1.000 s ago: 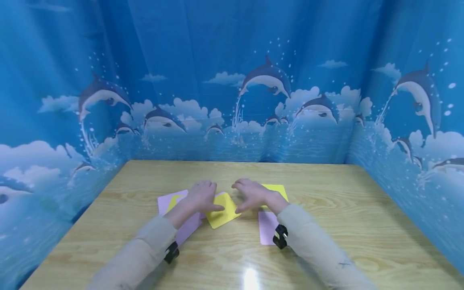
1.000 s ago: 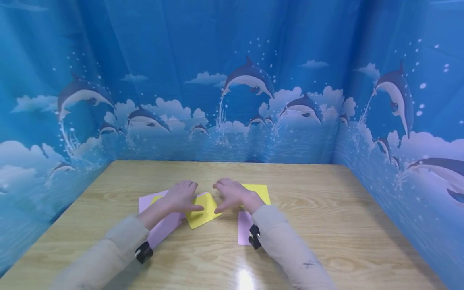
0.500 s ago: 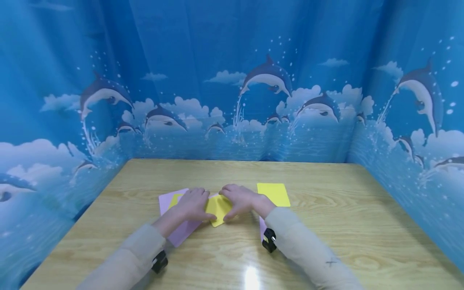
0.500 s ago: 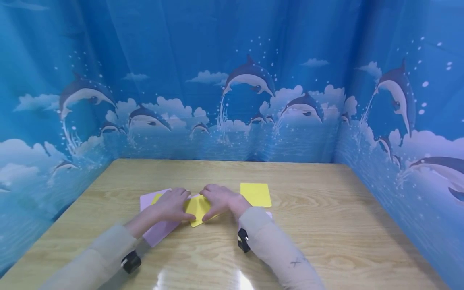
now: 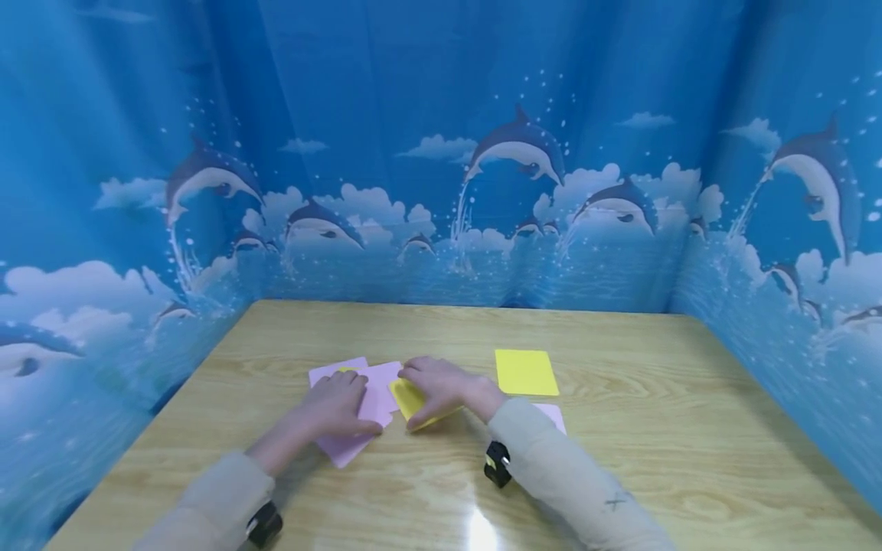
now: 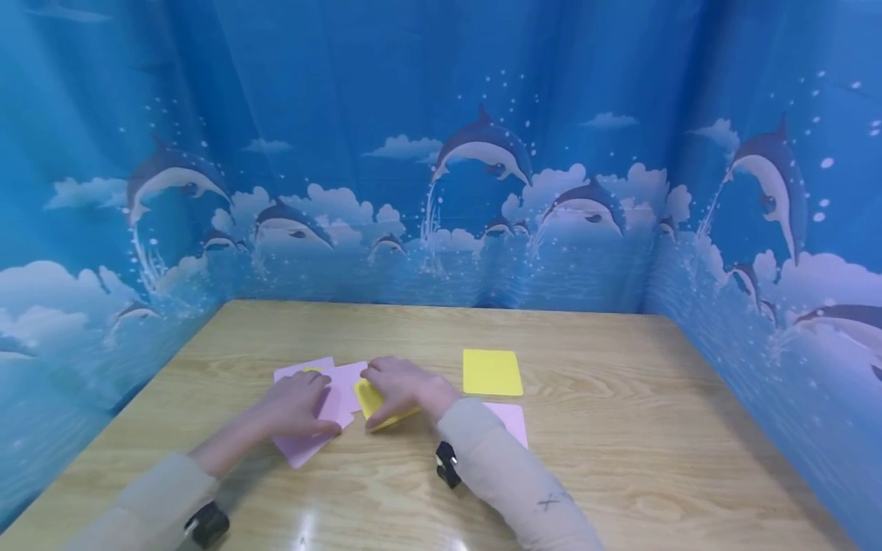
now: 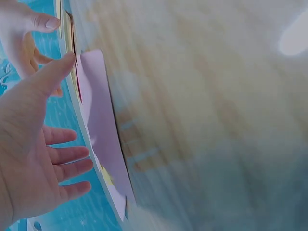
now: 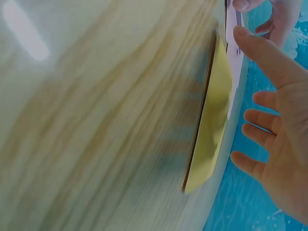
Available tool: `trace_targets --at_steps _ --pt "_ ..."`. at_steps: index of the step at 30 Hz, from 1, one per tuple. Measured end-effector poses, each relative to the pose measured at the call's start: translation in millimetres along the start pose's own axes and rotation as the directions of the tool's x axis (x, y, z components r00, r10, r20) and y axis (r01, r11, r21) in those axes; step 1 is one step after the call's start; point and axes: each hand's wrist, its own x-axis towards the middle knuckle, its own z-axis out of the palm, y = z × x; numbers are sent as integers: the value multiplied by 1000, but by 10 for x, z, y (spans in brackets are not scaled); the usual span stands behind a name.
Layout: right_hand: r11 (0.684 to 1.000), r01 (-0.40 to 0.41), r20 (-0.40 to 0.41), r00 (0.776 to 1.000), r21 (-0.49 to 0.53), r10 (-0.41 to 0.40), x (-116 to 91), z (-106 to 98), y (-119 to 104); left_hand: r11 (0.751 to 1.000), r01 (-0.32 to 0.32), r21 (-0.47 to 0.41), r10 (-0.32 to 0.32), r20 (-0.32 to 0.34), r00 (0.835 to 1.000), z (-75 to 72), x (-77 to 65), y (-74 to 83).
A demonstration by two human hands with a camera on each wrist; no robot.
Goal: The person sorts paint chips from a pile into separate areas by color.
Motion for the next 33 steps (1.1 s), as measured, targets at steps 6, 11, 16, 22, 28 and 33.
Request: trace_targets --at_steps 6,11,16,22,28,33 --pt "999 26 7 1000 -39 -26 68 -21 -110 1000 1 14 0 -33 999 -12 -113 -65" --pt "995 57 -4 998 -87 -58 164 -12 -199 1000 9 7 -8 -47 999 -21 -226 -106" --pt "992 80 0 997 -98 -80 272 7 -282 999 28 33 -26 -61 998 -38 -367 -136" --pt "992 65 44 997 -110 -61 363 12 -397 998 58 36 -56 -56 997 -42 -504 -112" --pt "992 52 71 996 -116 -44 436 56 -465 997 67 38 -65 -44 997 -21 -556 -91" --pt "993 49 81 996 -109 -40 463 113 -493 998 47 36 -45 -37 998 0 -571 -92"
